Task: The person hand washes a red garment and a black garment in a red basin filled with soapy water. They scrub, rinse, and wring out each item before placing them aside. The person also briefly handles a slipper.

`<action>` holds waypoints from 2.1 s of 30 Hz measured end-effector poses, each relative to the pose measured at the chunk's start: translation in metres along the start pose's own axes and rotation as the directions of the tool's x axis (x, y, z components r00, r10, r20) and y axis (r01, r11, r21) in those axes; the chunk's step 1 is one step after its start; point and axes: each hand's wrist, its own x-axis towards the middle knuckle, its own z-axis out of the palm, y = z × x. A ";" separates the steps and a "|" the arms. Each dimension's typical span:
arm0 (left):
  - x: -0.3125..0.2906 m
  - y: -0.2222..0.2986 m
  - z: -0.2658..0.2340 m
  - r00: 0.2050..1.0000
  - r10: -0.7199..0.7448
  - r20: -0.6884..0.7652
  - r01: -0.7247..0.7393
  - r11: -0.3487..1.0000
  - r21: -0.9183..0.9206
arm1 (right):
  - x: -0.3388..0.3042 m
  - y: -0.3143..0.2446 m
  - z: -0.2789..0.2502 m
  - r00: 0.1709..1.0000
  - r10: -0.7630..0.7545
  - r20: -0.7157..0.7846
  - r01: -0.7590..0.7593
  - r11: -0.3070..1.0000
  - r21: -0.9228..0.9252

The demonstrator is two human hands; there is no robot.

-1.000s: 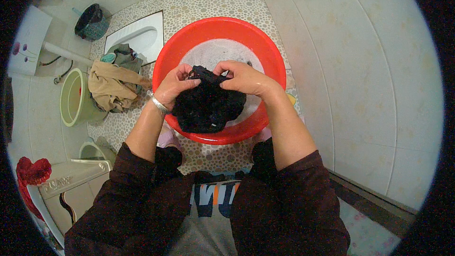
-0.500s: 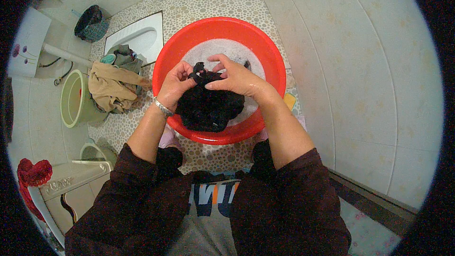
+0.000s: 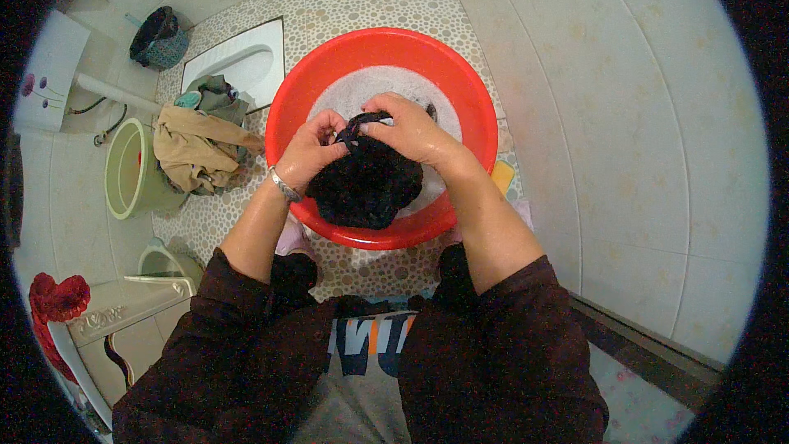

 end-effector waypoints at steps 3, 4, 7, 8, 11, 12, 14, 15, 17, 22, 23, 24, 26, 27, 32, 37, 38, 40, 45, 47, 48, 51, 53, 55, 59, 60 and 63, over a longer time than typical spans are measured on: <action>0.001 0.000 -0.001 1.000 -0.016 0.012 0.017 1.000 -0.024 | 0.001 -0.002 -0.002 0.999 0.031 -0.030 -0.031 0.999 0.030; 0.000 0.000 -0.001 1.000 -0.004 0.027 0.006 0.997 -0.072 | 0.002 -0.004 -0.003 0.998 0.059 -0.016 -0.059 0.998 0.023; 0.001 0.008 0.006 0.999 -0.004 0.043 0.012 0.981 -0.191 | 0.002 -0.001 -0.008 0.993 0.116 -0.026 -0.115 0.993 0.033; 0.001 0.011 0.009 0.999 -0.032 0.024 0.036 0.977 -0.212 | 0.003 0.001 -0.007 0.992 0.112 -0.056 -0.108 0.992 0.063; 0.003 0.004 0.006 0.999 -0.037 -0.035 0.034 0.996 -0.079 | 0.003 0.003 -0.006 0.988 0.137 -0.074 -0.127 0.983 0.131; 0.003 -0.001 0.002 0.998 -0.023 -0.055 0.023 1.000 0.000 | 0.003 0.001 -0.005 0.987 0.150 -0.066 -0.139 0.979 0.150; 0.005 -0.007 -0.002 0.995 -0.033 -0.099 0.036 0.999 0.028 | 0.004 0.000 -0.006 0.987 0.151 -0.049 -0.133 0.956 0.260; 0.006 -0.008 -0.003 0.992 -0.037 -0.118 0.042 0.998 0.041 | 0.004 0.000 -0.007 0.988 0.152 -0.041 -0.131 0.941 0.313; 0.007 -0.009 -0.002 0.985 -0.026 -0.172 0.042 0.995 0.087 | 0.004 0.001 -0.010 0.986 0.162 -0.038 -0.140 0.933 0.331; 0.006 -0.004 0.002 0.989 0.000 -0.151 0.002 1.000 0.011 | 0.004 -0.005 -0.011 0.981 0.182 -0.063 -0.135 0.886 0.444; 0.005 -0.004 0.002 0.992 -0.004 -0.125 0.009 0.999 0.041 | 0.004 -0.006 -0.011 0.978 0.195 -0.068 -0.138 0.862 0.487; 0.005 -0.004 0.002 0.995 -0.007 -0.099 0.015 0.997 0.072 | 0.004 -0.007 -0.010 0.975 0.209 -0.072 -0.141 0.837 0.529; 0.004 -0.005 0.002 0.997 -0.047 -0.069 0.047 0.999 0.002 | 0.005 -0.005 -0.010 0.970 0.221 -0.098 -0.129 0.817 0.563; 0.004 -0.004 0.002 0.996 -0.066 -0.052 0.065 0.997 -0.033 | 0.005 -0.004 -0.010 0.967 0.227 -0.112 -0.122 0.807 0.578; 0.002 -0.001 0.004 0.996 -0.063 -0.066 0.065 0.997 0.030 | 0.006 -0.006 -0.012 0.937 0.323 -0.137 -0.185 0.787 0.588; 0.000 -0.001 0.004 0.992 -0.001 -0.126 0.016 0.993 0.116 | 0.006 -0.010 -0.010 0.914 0.370 -0.164 -0.211 0.782 0.587; 0.001 -0.001 0.004 0.992 0.004 -0.123 0.009 0.994 0.105 | 0.006 -0.011 -0.011 0.911 0.380 -0.162 -0.227 0.788 0.572; 0.001 -0.001 0.004 0.992 0.008 -0.129 0.003 0.997 0.083 | 0.006 -0.011 -0.012 0.910 0.381 -0.161 -0.243 0.808 0.536; 0.002 0.000 0.006 0.984 0.034 -0.176 -0.021 0.997 0.079 | 0.004 -0.005 -0.012 0.935 0.316 -0.158 -0.220 0.870 0.442; 0.001 -0.001 0.007 0.982 0.019 -0.185 -0.016 1.000 0.018 | 0.004 -0.004 -0.010 0.955 0.259 -0.144 -0.179 0.892 0.416; 0.001 0.000 0.008 0.982 0.011 -0.190 -0.014 1.000 -0.013 | 0.004 -0.004 -0.009 0.964 0.230 -0.136 -0.158 0.902 0.403; 0.002 0.003 0.006 0.981 -0.035 -0.190 0.038 0.999 0.014 | 0.003 -0.005 -0.008 0.966 0.237 -0.101 -0.195 0.928 0.319; 0.001 0.007 0.008 0.980 -0.046 -0.195 0.044 0.999 -0.011 | 0.003 -0.004 -0.009 0.970 0.238 -0.057 -0.210 0.930 0.303; 0.001 0.007 0.008 0.979 -0.055 -0.195 0.047 0.998 -0.045 | 0.003 0.000 -0.009 0.971 0.236 -0.031 -0.216 0.927 0.306; 0.002 0.004 0.004 0.977 -0.083 -0.195 0.068 0.994 -0.084 | 0.003 0.003 -0.007 0.969 0.245 -0.037 -0.222 0.922 0.316; 0.002 0.004 0.003 0.976 -0.092 -0.196 0.077 0.994 -0.082 | 0.004 0.004 -0.007 0.967 0.252 -0.046 -0.226 0.924 0.309; 0.000 0.009 0.004 0.969 -0.149 -0.197 0.122 0.982 -0.144 | 0.004 0.008 -0.007 0.962 0.258 -0.094 -0.240 0.956 0.169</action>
